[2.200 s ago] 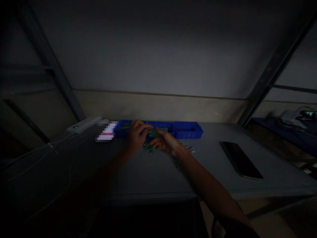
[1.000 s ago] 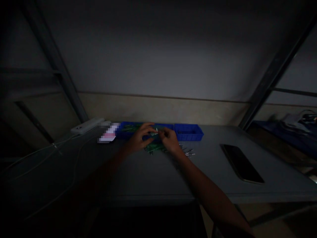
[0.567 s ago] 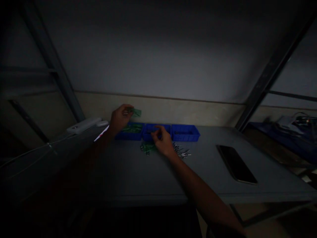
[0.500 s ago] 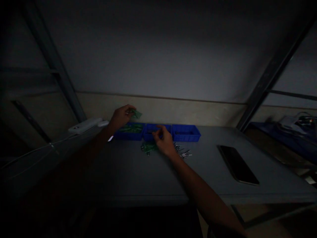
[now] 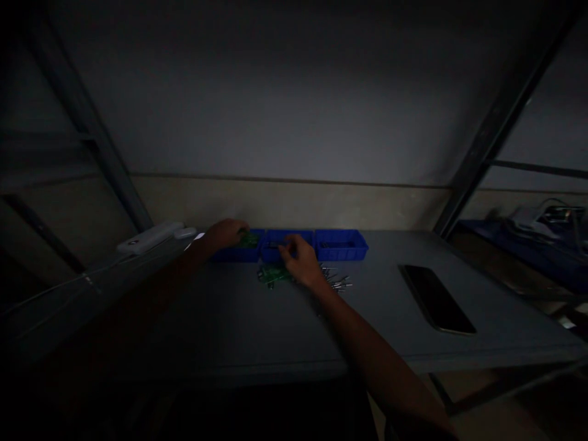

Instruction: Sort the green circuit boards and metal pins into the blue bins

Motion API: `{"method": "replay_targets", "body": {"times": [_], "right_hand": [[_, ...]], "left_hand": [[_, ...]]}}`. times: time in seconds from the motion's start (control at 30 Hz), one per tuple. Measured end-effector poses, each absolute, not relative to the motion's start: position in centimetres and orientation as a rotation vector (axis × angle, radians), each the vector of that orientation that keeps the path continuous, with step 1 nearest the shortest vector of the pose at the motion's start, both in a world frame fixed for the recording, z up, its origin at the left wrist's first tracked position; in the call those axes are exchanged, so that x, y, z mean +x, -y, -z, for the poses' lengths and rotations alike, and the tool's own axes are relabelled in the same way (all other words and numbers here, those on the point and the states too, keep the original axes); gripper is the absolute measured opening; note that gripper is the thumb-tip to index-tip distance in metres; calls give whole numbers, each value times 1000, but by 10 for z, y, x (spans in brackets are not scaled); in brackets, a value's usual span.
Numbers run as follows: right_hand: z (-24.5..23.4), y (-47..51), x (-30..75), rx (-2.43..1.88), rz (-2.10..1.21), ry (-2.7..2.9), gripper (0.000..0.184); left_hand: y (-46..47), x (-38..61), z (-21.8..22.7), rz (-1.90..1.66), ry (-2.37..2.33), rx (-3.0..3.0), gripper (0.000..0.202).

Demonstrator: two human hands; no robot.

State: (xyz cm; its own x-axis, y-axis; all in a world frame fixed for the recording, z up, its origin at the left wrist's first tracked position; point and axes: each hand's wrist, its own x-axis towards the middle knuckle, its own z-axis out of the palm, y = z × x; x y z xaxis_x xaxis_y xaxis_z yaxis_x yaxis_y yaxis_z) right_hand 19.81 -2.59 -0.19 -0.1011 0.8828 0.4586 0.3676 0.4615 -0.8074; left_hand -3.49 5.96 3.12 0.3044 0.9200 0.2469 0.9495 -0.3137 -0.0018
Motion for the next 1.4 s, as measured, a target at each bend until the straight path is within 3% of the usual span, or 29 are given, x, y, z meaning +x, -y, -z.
{"method": "replay_targets", "body": {"times": [0.17, 0.3, 0.37, 0.47, 0.6, 0.73, 1.1, 1.27, 1.4], "right_hand": [[3, 23, 202, -1126, -511, 1771, 22], [0, 19, 211, -1171, -327, 1881, 18], [-2, 16, 217, -1196, -258, 1905, 18], [-2, 10, 227, -1231, -210, 1891, 17], [1, 5, 234, -1258, -182, 1887, 17], [3, 4, 232, -1274, -138, 1921, 17], [3, 12, 222, -1227, -180, 1959, 18], [-4, 23, 216, -1152, -257, 1912, 21], [-5, 29, 211, -1189, -347, 1968, 23]], "left_hand": [[-41, -28, -27, 329, 1718, -2206, 28], [-9, -2, -19, 711, 1503, -2223, 35], [8, 13, -13, 825, 1301, -2427, 28], [28, 29, -6, 774, 1170, -2726, 18], [38, 35, 1, 605, 1169, -2835, 33], [36, 35, 6, 470, 1151, -2830, 25], [29, 35, -2, 606, 1345, -2740, 25], [21, 23, 0, 857, 1557, -2723, 26], [16, 19, 2, 1322, 1647, -2675, 19]]}}
